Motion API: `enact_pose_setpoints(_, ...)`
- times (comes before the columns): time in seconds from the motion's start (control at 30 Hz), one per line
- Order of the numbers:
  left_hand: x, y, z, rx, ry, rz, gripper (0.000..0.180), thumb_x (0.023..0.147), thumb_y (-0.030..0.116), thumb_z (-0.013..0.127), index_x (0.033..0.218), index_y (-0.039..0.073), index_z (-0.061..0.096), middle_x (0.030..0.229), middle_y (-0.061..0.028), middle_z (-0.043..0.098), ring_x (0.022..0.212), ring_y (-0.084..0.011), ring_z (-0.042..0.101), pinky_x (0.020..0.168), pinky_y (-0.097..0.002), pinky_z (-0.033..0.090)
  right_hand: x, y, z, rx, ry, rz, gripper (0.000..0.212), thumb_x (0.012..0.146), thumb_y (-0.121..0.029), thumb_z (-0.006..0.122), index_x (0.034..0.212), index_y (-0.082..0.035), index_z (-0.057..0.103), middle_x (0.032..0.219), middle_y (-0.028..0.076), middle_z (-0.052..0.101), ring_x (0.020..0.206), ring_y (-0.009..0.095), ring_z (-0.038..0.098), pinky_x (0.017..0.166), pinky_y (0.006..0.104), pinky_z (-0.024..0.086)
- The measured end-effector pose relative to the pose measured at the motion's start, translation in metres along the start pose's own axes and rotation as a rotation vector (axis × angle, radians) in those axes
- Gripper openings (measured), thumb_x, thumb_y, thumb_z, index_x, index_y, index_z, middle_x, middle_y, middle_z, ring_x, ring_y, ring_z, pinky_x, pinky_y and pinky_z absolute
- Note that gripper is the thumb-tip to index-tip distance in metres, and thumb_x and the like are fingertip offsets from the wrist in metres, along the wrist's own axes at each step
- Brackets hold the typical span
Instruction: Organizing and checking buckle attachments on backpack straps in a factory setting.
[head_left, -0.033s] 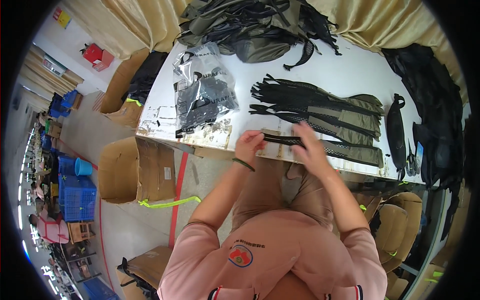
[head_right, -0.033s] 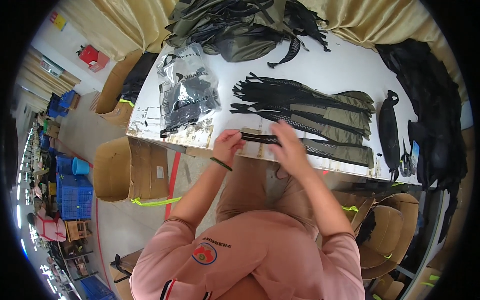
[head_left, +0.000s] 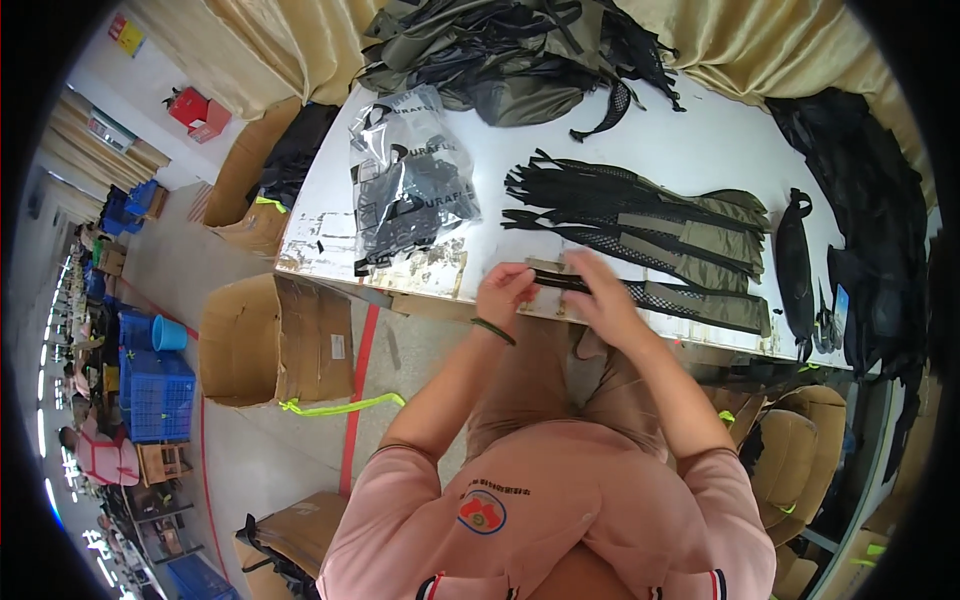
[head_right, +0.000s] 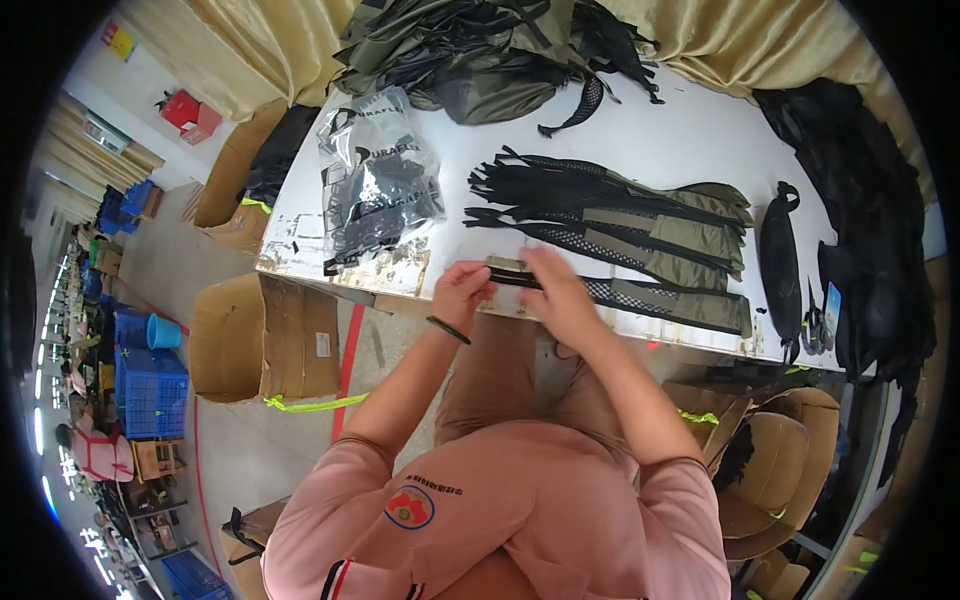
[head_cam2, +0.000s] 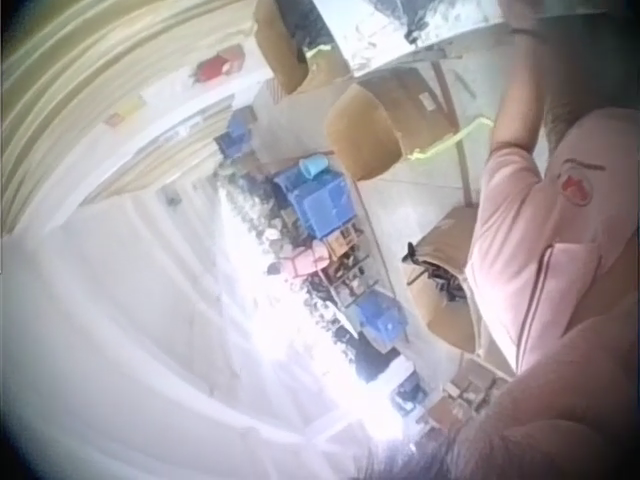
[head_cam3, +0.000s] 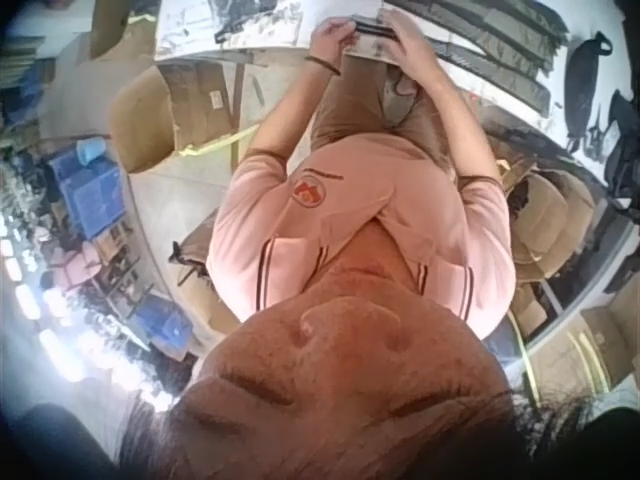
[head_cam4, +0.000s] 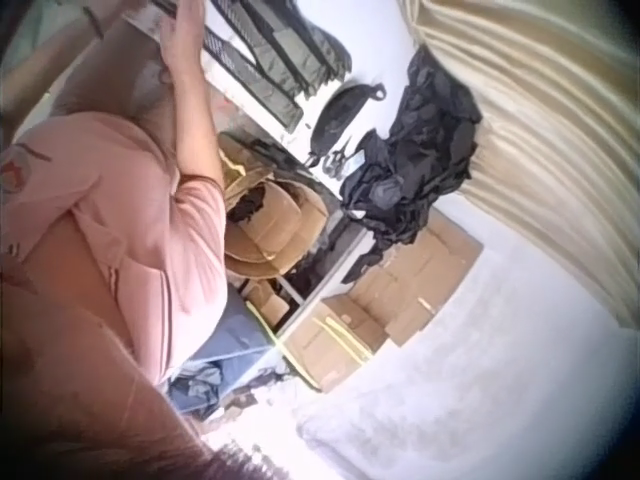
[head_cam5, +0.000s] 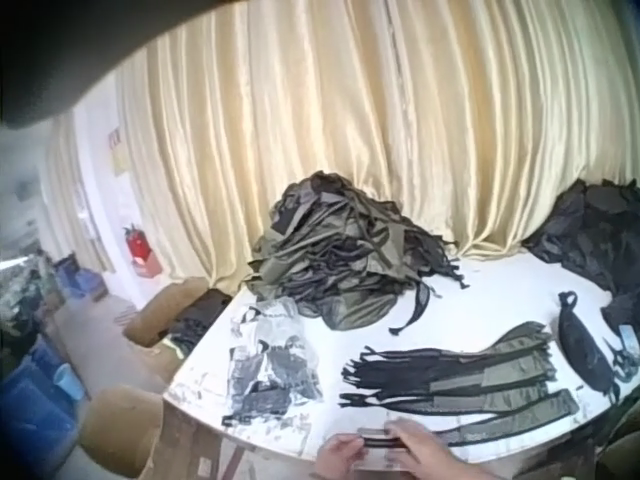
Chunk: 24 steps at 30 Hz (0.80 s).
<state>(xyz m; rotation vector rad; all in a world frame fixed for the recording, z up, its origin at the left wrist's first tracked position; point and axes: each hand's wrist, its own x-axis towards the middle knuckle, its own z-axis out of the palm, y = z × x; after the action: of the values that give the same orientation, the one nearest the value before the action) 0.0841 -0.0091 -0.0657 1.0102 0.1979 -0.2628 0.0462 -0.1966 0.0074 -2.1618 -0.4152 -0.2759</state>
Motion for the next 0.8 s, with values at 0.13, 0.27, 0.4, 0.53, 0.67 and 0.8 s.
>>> enact_pose_setpoints(0.13, -0.002, 0.008, -0.009, 0.212, -0.151, 0.050, 0.008, 0.084, 0.007, 0.065, 0.092, 0.005, 0.063, 0.076, -0.0032, 0.063, 0.063, -0.0093, 0.057, 0.056, -0.0214, 0.044, 0.018, 0.034, 0.046, 0.183, -0.263, 0.210, 0.024, 0.084, -0.012, 0.062, 0.106, -0.003, 0.061, 0.090, 0.014, 0.065, 0.084, 0.028, 0.062, 0.076, 0.0360, 0.049)
enact_pose_setpoints(0.27, 0.040, 0.066, -0.106, 0.888, 0.427, 0.631, 0.015, 0.082, 0.014, 0.068, 0.092, 0.004, 0.064, 0.081, -0.0025, 0.060, 0.070, -0.0093, 0.053, 0.064, -0.0242, 0.045, 0.013, 0.042, 0.047, 0.459, -0.257, 0.412, 0.020, 0.089, -0.011, 0.058, 0.107, -0.003, 0.062, 0.078, 0.005, 0.062, 0.071, 0.010, 0.057, 0.064, 0.0232, 0.046)
enact_pose_setpoints(0.4, 0.048, 0.099, -0.139, 1.475, 0.608, 0.710, 0.045, 0.071, 0.027, 0.076, 0.106, 0.002, 0.061, 0.098, -0.0163, 0.056, 0.093, -0.0305, 0.055, 0.081, -0.0381, 0.045, 0.013, 0.056, 0.053, 0.704, -0.208, 0.412, 0.021, 0.092, -0.010, 0.054, 0.109, -0.002, 0.062, 0.080, 0.004, 0.060, 0.069, 0.010, 0.056, 0.063, 0.0231, 0.046)
enact_pose_setpoints(0.53, 0.051, 0.095, -0.127, 1.561, 0.508, 0.692, 0.047, 0.069, 0.022, 0.077, 0.108, 0.002, 0.062, 0.105, -0.0189, 0.053, 0.099, -0.0358, 0.051, 0.086, -0.0423, 0.042, 0.016, 0.051, 0.048, 0.623, -0.219, 0.310, 0.022, 0.093, -0.010, 0.053, 0.110, 0.000, 0.062, 0.083, 0.003, 0.056, 0.066, 0.010, 0.054, 0.062, 0.0231, 0.045)
enact_pose_setpoints(0.67, 0.052, 0.086, -0.114, 1.510, 0.515, 0.779, 0.037, 0.070, 0.016, 0.075, 0.102, 0.000, 0.065, 0.101, -0.0174, 0.052, 0.096, -0.0348, 0.051, 0.085, -0.0420, 0.042, 0.016, 0.055, 0.049, 0.595, -0.218, 0.262, 0.018, 0.090, -0.008, 0.056, 0.103, 0.000, 0.065, 0.081, 0.004, 0.054, 0.067, 0.010, 0.054, 0.060, 0.0232, 0.045)
enact_pose_setpoints(0.8, 0.051, 0.085, -0.118, 1.477, 0.489, 0.872, 0.028, 0.075, 0.011, 0.069, 0.099, -0.002, 0.065, 0.096, -0.0180, 0.052, 0.091, -0.0336, 0.052, 0.082, -0.0399, 0.044, 0.023, 0.054, 0.047, 0.508, -0.236, 0.285, 0.015, 0.088, -0.009, 0.059, 0.097, 0.001, 0.065, 0.080, 0.005, 0.055, 0.066, 0.010, 0.055, 0.059, 0.0236, 0.045)
